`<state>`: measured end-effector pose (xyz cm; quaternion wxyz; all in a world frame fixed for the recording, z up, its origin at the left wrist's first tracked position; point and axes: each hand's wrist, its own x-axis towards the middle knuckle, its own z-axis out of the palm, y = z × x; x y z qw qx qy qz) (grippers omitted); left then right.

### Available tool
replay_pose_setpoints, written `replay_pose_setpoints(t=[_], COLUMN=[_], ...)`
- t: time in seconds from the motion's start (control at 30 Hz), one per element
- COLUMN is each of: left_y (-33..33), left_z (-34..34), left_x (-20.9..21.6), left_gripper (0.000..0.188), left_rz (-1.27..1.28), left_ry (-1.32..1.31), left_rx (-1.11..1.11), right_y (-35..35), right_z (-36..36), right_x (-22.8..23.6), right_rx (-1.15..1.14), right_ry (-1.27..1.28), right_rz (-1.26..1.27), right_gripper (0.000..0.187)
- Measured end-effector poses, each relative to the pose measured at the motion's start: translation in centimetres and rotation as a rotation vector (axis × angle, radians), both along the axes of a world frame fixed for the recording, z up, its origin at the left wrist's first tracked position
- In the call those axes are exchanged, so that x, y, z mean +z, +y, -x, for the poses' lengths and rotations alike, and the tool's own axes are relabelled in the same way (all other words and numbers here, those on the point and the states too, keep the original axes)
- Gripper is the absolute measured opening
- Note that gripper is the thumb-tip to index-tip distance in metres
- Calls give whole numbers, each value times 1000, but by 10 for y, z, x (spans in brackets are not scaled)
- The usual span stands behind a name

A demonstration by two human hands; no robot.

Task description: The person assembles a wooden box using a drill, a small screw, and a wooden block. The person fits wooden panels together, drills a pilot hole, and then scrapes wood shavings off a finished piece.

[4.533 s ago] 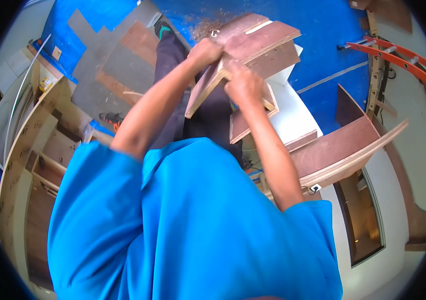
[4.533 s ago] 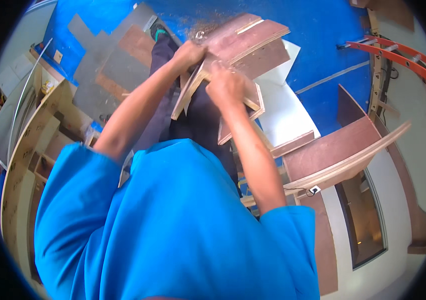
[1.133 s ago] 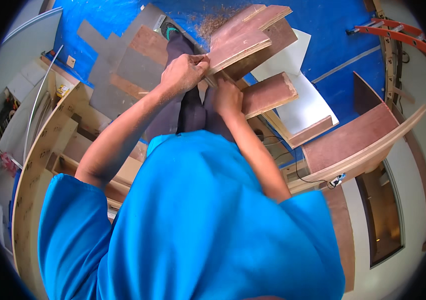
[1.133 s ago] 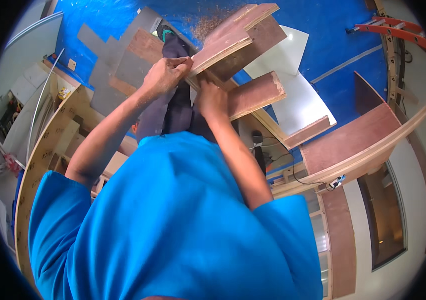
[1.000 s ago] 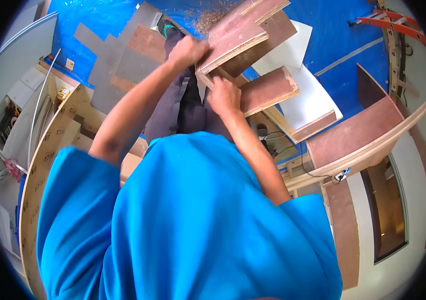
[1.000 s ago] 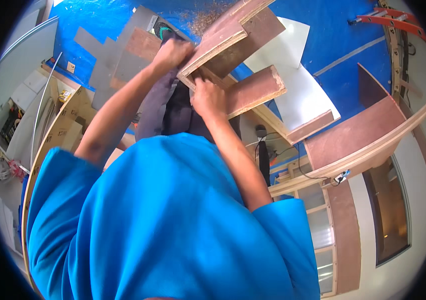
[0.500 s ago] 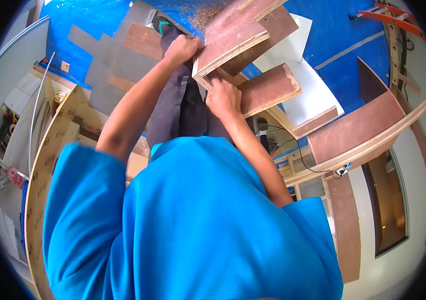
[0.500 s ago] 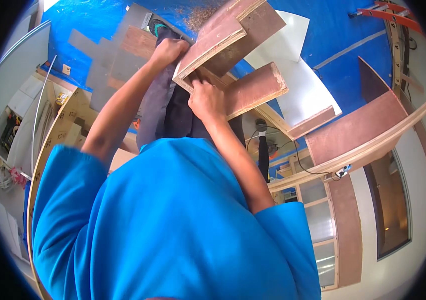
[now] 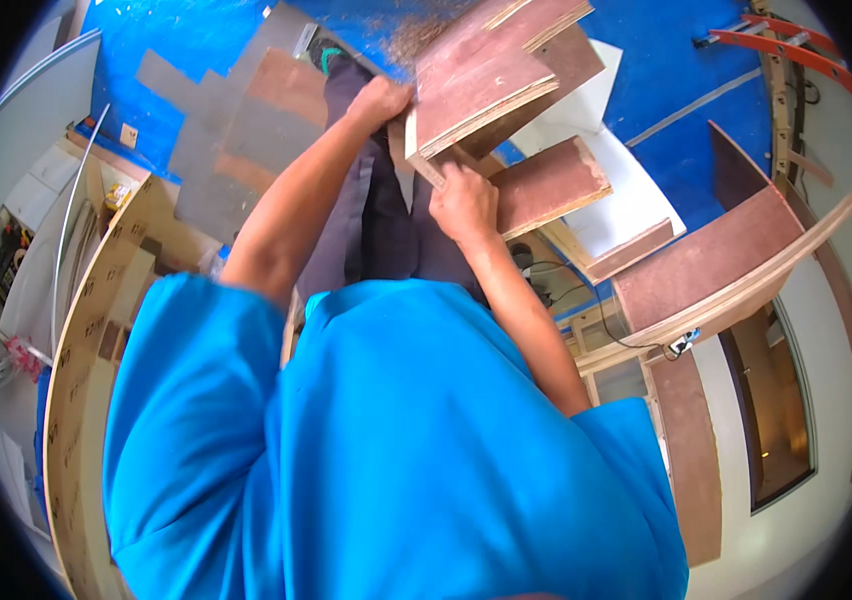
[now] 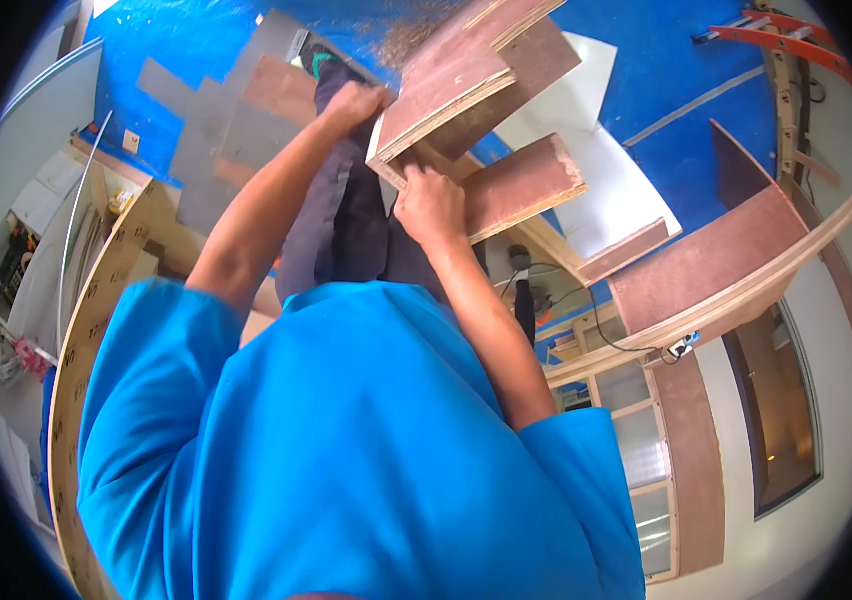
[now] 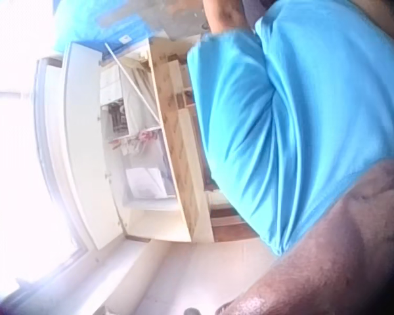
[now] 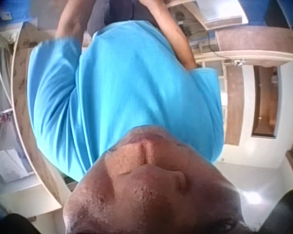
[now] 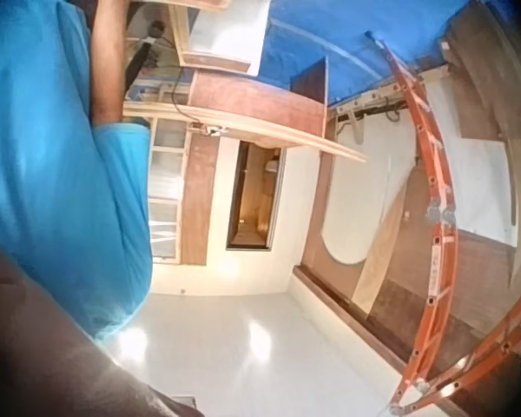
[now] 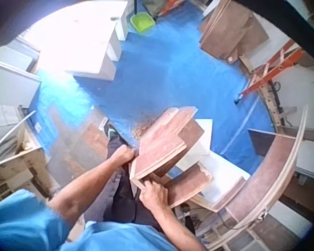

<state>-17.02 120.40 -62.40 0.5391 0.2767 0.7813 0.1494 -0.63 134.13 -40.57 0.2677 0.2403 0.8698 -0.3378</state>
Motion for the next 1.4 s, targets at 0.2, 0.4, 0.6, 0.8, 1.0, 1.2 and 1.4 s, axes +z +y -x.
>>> replay_pose_setpoints(t=[0.2, 0.4, 0.6, 0.8, 1.0, 1.2, 1.4], left_y=[5, -142, -207, -134, -50, 23, 103], left_z=[37, 62, 21, 55, 142, 226, 247], left_x=[99, 124, 135, 184, 202, 205, 179], left_gripper=[52, 29, 45, 44, 32, 33, 56], left_rz=[225, 4, 156, 249, 84, -41, -56], left_ry=[14, -52, -157, -71, -282, -48, -105], left_rx=[587, 1041, 1071, 910, 1155, 395, 180], right_y=[0, 84, 211, 251, 235, 187, 112], right_z=[-13, -36, -94, -123, -122, -112, -117], right_x=[-9, 101, 204, 224, 241, 263, 280], right_rx=[-61, -423, -876, -993, -1122, -1334, -1489], right_ry=[67, 199, 538, 816, 1034, 1153, 1346], right_rz=[-71, 266, 875, 781, 775, 774, 741], right_gripper=[18, 49, 62, 60, 60, 68, 66])
